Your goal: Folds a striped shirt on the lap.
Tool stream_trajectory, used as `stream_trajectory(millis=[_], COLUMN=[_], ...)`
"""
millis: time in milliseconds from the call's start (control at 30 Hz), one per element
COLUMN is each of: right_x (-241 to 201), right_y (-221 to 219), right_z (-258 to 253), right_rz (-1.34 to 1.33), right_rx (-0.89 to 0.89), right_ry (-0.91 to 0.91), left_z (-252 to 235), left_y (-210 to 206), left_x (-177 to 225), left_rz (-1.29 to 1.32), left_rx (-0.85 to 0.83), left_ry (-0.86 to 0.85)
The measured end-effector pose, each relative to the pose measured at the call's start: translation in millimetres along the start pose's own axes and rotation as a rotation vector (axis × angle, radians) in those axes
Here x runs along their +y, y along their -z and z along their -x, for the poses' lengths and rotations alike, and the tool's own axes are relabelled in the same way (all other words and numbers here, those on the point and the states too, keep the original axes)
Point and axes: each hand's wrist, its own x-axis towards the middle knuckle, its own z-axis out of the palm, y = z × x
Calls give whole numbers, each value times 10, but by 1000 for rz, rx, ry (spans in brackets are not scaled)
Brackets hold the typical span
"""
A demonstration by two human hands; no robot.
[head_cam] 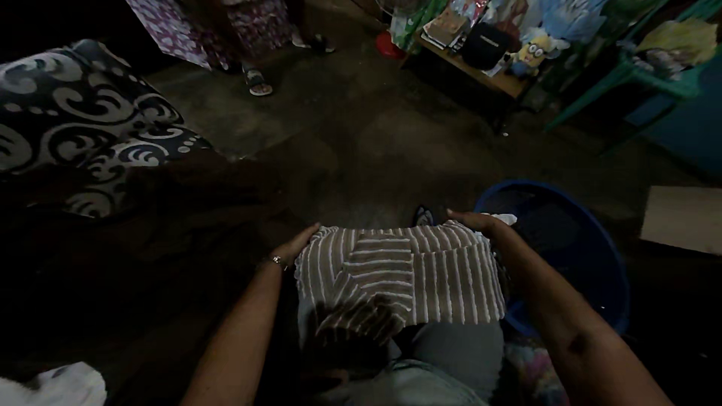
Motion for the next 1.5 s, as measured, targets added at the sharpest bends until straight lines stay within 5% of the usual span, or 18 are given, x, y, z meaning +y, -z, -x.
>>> stream_trajectory(millis=[200,400,500,600,800,967,1133,1200,1367,1500], right_x=[6,134,119,118,251,697,1027,983,534,-8], right_y=[-1,114,157,164,3,-401,-949,-993,-927,-1116], right_z=[145,413,607,841,1484,1911,1920,1987,2083,1887], right_rz=[-33,-157,-291,-435,-411,-192,218,224,246,304], right_rx=[-35,77,341,576,737,750,479,490,865,825], right_ry=[5,105,185,367,634,770,501,423,542,712], left_z=[117,-15,152,397,1298,1969,2025,1937,2015,2125], left_y=[-42,-42,64,254,430,473,331,280,329,297], left_x=[118,180,321,456,451,-325,-842,-1023,-1119,-1044], left_rz=[-120,137,410,620,370,136,-469,-464,-386,-261], left_rx=[-81,351,473,408,394,353,113,83,116,226], left_ry=[-18,-133,-307,-565,-945,-931,-686,-653,-726,-780])
